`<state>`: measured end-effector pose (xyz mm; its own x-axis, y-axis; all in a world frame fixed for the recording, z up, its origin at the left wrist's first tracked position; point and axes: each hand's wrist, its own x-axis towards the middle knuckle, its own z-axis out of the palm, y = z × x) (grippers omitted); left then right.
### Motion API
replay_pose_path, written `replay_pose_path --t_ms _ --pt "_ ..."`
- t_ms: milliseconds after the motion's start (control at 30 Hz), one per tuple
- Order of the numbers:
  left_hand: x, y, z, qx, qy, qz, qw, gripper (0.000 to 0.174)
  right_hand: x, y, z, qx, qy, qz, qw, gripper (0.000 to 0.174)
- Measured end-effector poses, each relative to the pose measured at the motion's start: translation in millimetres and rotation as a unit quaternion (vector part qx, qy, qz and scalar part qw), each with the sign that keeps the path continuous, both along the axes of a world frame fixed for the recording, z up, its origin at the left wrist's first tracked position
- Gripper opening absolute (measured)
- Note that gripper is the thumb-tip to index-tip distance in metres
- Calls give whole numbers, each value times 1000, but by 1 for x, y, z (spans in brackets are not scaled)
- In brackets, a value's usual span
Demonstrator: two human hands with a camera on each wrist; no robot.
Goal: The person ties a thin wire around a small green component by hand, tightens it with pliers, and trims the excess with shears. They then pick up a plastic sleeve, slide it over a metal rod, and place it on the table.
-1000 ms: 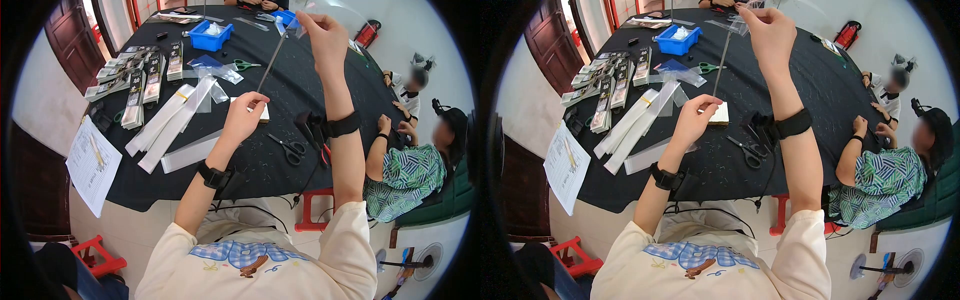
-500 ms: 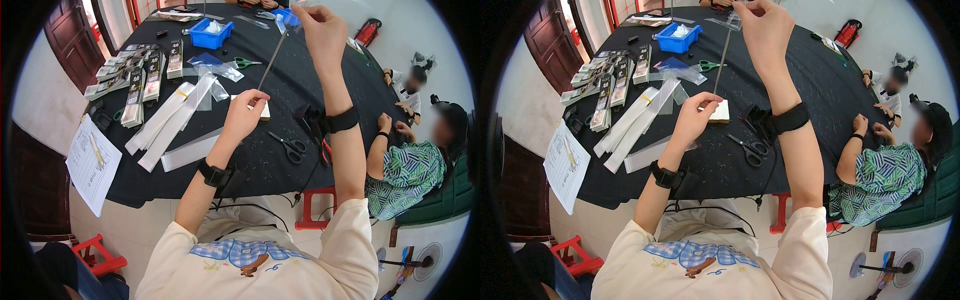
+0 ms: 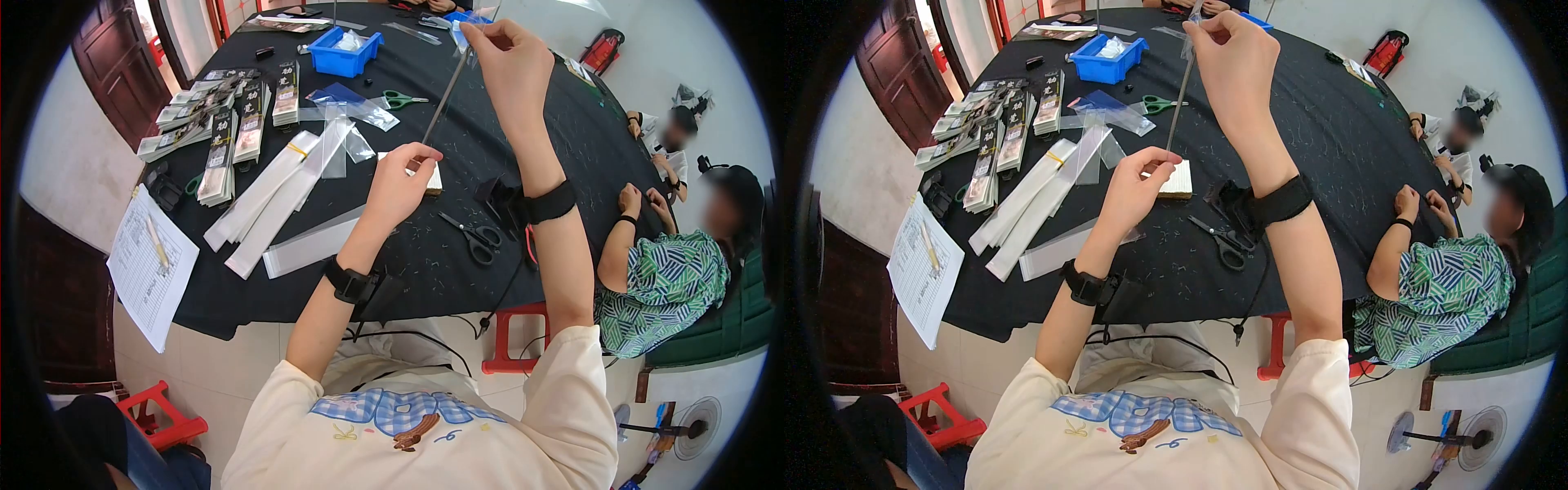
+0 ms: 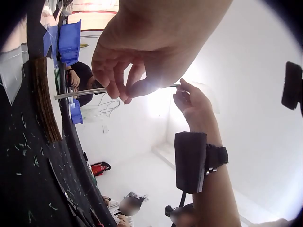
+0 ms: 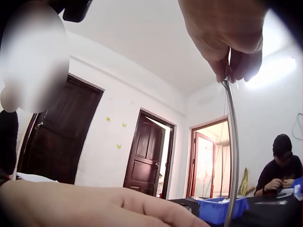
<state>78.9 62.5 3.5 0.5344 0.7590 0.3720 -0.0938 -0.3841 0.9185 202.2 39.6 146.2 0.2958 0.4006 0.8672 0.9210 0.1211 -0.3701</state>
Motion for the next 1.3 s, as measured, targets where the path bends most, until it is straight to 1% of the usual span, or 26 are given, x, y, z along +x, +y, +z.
replay_pose_path --t_ms 33,100,233,300,433,500,733,800,933,1033,1133,1233,1300 --pt "0 0 -1 0 0 0 1000 18 1 1 -3 0 0 0 1000 27" --pt "0 1 -2 3 -2 -1 1000 18 1 3 -8 57 -31 36 997 19" --pt "0 0 -1 3 2 -2 1000 18 -4 0 -13 55 -3 40 998 20" --pt "0 0 -2 8 -2 -3 1000 18 -7 0 -16 43 36 45 997 22" --pt "0 0 -2 6 2 -3 1000 18 -9 0 -24 69 16 50 996 22" --pt "1 1 -3 16 -4 -1 1000 18 -9 0 -26 69 29 33 997 22" --pt "0 1 -3 6 -2 -6 1000 17 -15 0 -40 63 79 36 994 21" --pt "-1 1 -3 9 0 -5 1000 17 -19 -1 -42 48 108 48 992 18" --pt "-1 2 -4 9 -9 -10 1000 17 -18 1 -56 40 136 59 988 18" --pt "0 4 -6 10 -16 -9 1000 18 -16 1 -71 10 171 59 984 18" --pt "0 5 -6 1 -25 -13 1000 20 -13 1 -88 -21 217 97 971 18" --pt "-1 4 -4 -27 -43 -3 999 22 -10 1 -101 -33 238 124 963 18" --pt "-1 4 -3 -80 -64 -24 995 23 -10 0 -106 -45 253 129 958 18"
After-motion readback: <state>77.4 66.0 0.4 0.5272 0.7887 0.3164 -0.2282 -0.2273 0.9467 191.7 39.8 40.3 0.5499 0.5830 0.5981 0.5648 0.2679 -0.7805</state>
